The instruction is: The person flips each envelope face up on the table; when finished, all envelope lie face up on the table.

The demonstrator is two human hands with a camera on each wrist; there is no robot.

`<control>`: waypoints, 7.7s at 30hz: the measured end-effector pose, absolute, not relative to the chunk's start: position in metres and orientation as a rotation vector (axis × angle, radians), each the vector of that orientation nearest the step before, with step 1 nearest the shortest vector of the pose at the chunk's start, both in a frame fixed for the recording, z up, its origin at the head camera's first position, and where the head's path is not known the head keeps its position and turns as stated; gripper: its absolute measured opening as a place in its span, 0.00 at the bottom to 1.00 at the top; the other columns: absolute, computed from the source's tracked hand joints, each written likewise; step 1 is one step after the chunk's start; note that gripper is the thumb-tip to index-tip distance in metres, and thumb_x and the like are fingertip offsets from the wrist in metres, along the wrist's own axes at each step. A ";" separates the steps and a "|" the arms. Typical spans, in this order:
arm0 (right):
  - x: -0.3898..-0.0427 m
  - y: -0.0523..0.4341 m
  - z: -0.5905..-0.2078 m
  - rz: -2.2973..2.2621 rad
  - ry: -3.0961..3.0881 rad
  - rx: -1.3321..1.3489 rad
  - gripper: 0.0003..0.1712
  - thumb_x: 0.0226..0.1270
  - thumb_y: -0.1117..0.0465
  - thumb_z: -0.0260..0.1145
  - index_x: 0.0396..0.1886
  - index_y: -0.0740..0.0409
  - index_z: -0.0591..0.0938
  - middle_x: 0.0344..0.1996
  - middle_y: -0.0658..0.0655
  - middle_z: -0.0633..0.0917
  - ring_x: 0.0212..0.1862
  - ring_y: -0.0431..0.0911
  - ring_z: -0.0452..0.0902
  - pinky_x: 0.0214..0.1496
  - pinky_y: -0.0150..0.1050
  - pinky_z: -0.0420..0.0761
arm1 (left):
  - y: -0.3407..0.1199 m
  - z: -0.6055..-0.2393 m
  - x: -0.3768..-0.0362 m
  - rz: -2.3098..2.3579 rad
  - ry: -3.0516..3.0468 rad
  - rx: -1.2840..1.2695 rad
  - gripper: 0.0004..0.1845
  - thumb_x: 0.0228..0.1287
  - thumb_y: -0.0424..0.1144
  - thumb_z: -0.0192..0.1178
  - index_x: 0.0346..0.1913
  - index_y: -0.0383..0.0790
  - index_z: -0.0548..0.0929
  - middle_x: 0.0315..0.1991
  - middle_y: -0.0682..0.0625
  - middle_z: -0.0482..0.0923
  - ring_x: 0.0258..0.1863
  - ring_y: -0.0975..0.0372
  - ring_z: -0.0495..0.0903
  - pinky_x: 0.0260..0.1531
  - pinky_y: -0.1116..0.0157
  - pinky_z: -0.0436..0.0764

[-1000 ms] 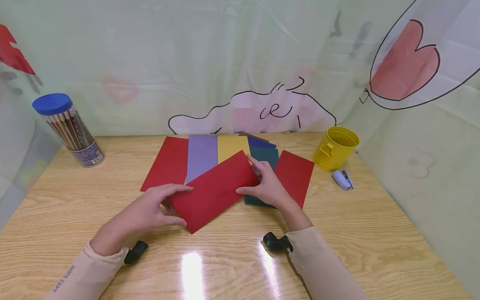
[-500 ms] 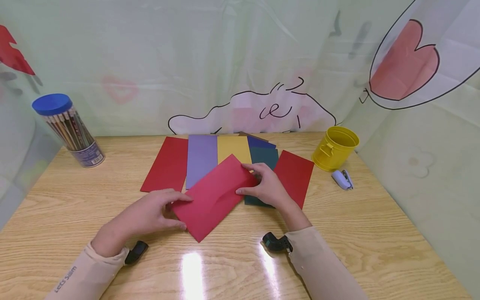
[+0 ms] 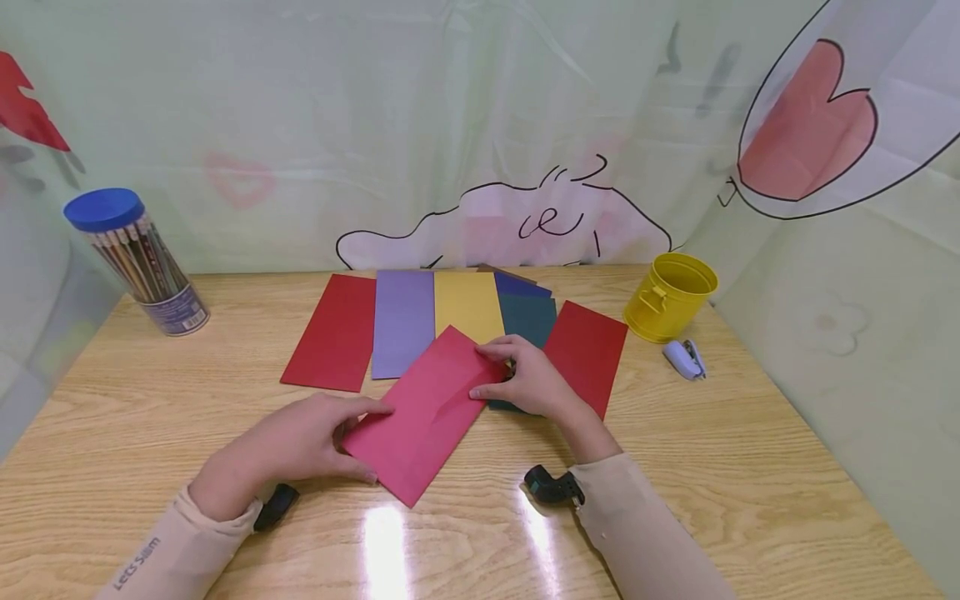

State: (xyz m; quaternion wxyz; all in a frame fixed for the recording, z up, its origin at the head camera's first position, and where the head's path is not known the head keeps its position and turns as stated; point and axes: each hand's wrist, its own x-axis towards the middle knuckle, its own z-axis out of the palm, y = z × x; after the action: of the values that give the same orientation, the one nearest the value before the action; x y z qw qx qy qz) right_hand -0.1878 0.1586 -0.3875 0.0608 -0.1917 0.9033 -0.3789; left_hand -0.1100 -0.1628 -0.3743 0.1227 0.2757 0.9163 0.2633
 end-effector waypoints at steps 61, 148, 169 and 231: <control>-0.188 0.160 -0.390 -1.068 2.744 -0.542 0.47 0.55 0.51 0.81 0.73 0.57 0.72 0.57 0.58 0.75 0.58 0.52 0.69 0.53 0.45 0.80 | -0.185 -0.385 -0.126 1.499 2.286 0.329 0.47 0.49 0.33 0.80 0.74 0.43 0.70 0.46 0.41 0.79 0.41 0.54 0.86 0.38 0.62 0.84; -0.188 0.158 -0.387 -0.959 2.759 -0.523 0.48 0.53 0.51 0.82 0.72 0.58 0.72 0.57 0.59 0.74 0.58 0.52 0.67 0.58 0.46 0.77 | -0.210 -0.373 -0.121 0.343 3.021 0.674 0.27 0.61 0.48 0.72 0.60 0.37 0.84 0.57 0.37 0.81 0.54 0.41 0.77 0.54 0.41 0.72; -0.188 0.160 -0.388 -0.984 2.752 -0.546 0.47 0.54 0.50 0.81 0.71 0.59 0.73 0.57 0.59 0.74 0.58 0.52 0.68 0.58 0.48 0.76 | -0.199 -0.356 -0.119 0.309 3.134 0.917 0.22 0.67 0.36 0.67 0.62 0.34 0.81 0.53 0.40 0.84 0.46 0.46 0.85 0.47 0.48 0.81; -0.190 0.160 -0.391 -1.031 2.774 -0.495 0.40 0.70 0.57 0.69 0.73 0.74 0.64 0.64 0.67 0.66 0.55 0.54 0.68 0.53 0.46 0.76 | -0.136 -0.376 -0.098 0.221 2.975 1.386 0.22 0.64 0.43 0.70 0.58 0.39 0.84 0.43 0.51 0.87 0.40 0.58 0.83 0.52 0.56 0.77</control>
State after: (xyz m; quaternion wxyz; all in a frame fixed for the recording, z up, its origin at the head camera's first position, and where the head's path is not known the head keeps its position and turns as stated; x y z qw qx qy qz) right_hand -0.1901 0.1603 -0.3909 0.0707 -0.1645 0.9222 -0.3427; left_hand -0.0975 -0.1363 -0.3765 -0.0738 0.4203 0.9019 0.0671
